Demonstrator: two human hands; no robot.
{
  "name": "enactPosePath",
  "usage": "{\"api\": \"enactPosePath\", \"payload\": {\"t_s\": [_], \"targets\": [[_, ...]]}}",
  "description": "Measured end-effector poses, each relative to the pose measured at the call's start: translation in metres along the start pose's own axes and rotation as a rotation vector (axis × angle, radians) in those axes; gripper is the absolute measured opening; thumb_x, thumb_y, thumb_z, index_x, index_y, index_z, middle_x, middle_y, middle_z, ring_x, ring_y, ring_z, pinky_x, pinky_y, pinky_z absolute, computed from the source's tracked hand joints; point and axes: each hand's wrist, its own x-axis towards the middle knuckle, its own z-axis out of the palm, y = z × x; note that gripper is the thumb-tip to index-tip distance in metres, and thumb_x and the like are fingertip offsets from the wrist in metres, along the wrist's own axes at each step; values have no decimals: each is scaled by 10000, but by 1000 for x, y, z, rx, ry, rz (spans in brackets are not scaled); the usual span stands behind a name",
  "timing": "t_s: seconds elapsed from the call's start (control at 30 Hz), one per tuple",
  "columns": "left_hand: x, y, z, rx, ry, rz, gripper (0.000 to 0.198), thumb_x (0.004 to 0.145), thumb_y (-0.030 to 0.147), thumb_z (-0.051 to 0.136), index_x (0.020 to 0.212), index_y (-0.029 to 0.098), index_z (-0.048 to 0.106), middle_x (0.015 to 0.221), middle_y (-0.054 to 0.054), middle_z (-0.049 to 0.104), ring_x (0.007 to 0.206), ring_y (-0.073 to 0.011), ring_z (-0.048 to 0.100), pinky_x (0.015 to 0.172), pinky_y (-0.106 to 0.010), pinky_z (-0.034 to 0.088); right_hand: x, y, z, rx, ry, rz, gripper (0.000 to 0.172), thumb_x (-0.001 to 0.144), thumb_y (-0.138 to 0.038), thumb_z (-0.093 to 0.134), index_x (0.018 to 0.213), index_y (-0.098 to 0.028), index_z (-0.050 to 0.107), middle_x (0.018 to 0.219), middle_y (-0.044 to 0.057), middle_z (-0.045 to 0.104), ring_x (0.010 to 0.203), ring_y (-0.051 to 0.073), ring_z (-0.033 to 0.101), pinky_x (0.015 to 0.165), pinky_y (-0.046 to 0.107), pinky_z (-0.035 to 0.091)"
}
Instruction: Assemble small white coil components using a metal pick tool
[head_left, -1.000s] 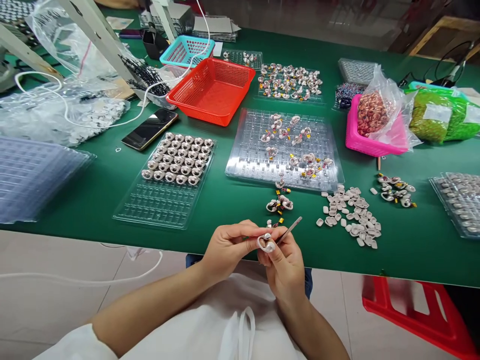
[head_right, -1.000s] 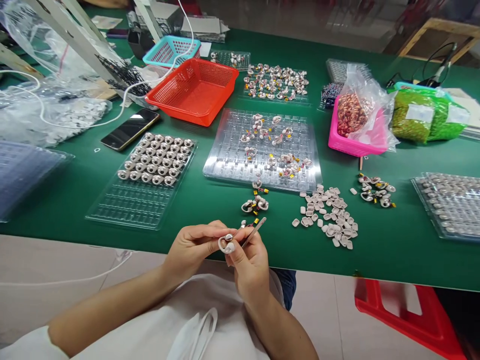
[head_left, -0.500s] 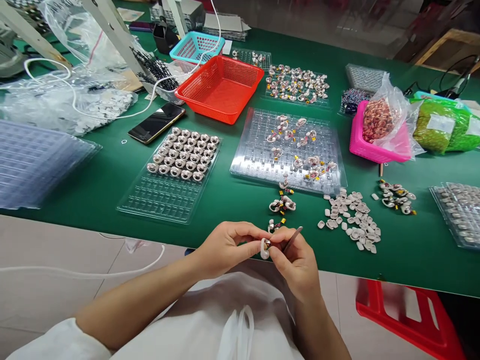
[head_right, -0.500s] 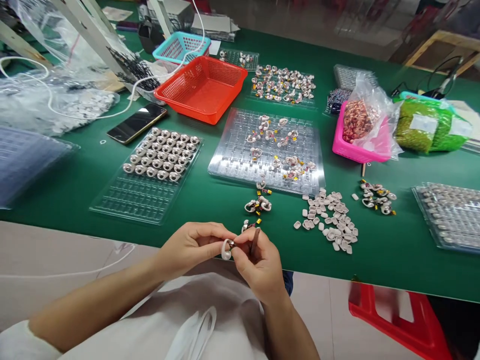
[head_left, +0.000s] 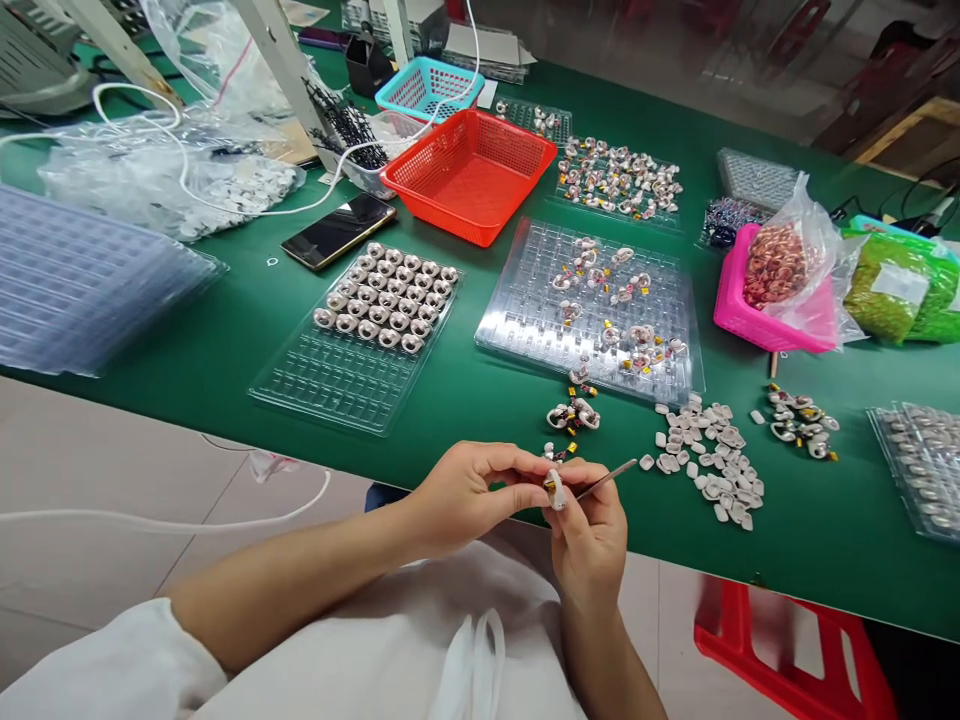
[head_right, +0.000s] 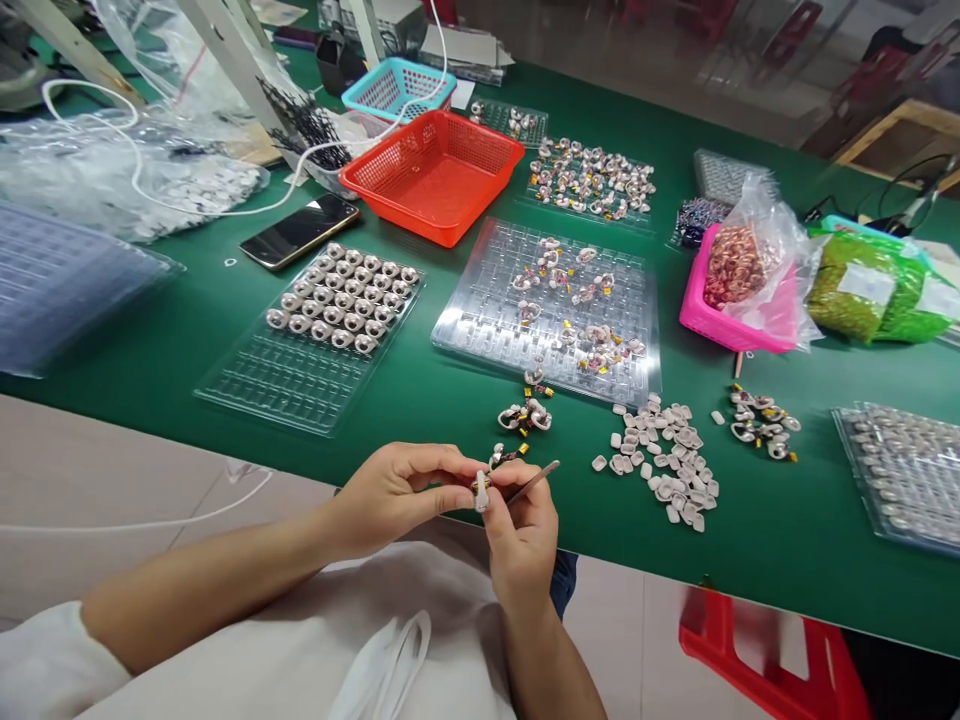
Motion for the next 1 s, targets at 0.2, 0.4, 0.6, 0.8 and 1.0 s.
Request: {"api": "enactPosePath", "payload": {"t_s": [0.2, 0.4, 0.6, 0.8, 1.0], "targets": [[0, -1, 4, -90, 19, -15, 160, 778, 224, 798, 924, 177, 846, 886, -62, 808, 799, -186, 724, 745, -252, 572, -4, 3, 11, 49, 39, -77, 181, 884, -375, 748, 935, -276, 605, 882, -2, 584, 791, 162, 608, 741, 318, 505], [2, 3, 2, -314, -22, -170, 97, 717, 160, 814, 811, 141, 805, 722, -23, 747, 673, -125, 632, 652, -222, 515, -1, -10, -1, -67, -54, -137, 105, 988, -298, 609, 954, -249, 696, 888, 18, 553, 727, 143, 535, 667, 294, 444], [4, 4, -5, -312, -20, -215, 70, 698, 131, 806, 761, 138, 776, 674, 7, 714, 604, -86, 583, 603, -197, 477, 9, -36, -19, -181, -19, -382, 350, 1041, -463, 473, 1041, -272, 766, 1088, 88, 602, 1093, 247, 555, 891, 405, 495], [4, 3, -7, -298, 42, -180, 72, 716, 143, 824, 785, 152, 804, 677, 6, 737, 593, -80, 590, 594, -189, 487, -3, -42, -24, -133, -79, -399, 285, 1054, -353, 473, 1154, -281, 730, 996, 74, 611, 778, 193, 647, 637, 364, 593], [1, 5, -6, -305, 77, -157, 119, 718, 198, 874, 829, 174, 838, 755, -24, 794, 668, -106, 648, 655, -203, 538, -12, -31, -20, -113, -127, -419, 263, 1018, -189, 544, 1218, -258, 701, 1075, 90, 652, 924, 213, 708, 733, 374, 661]]}}
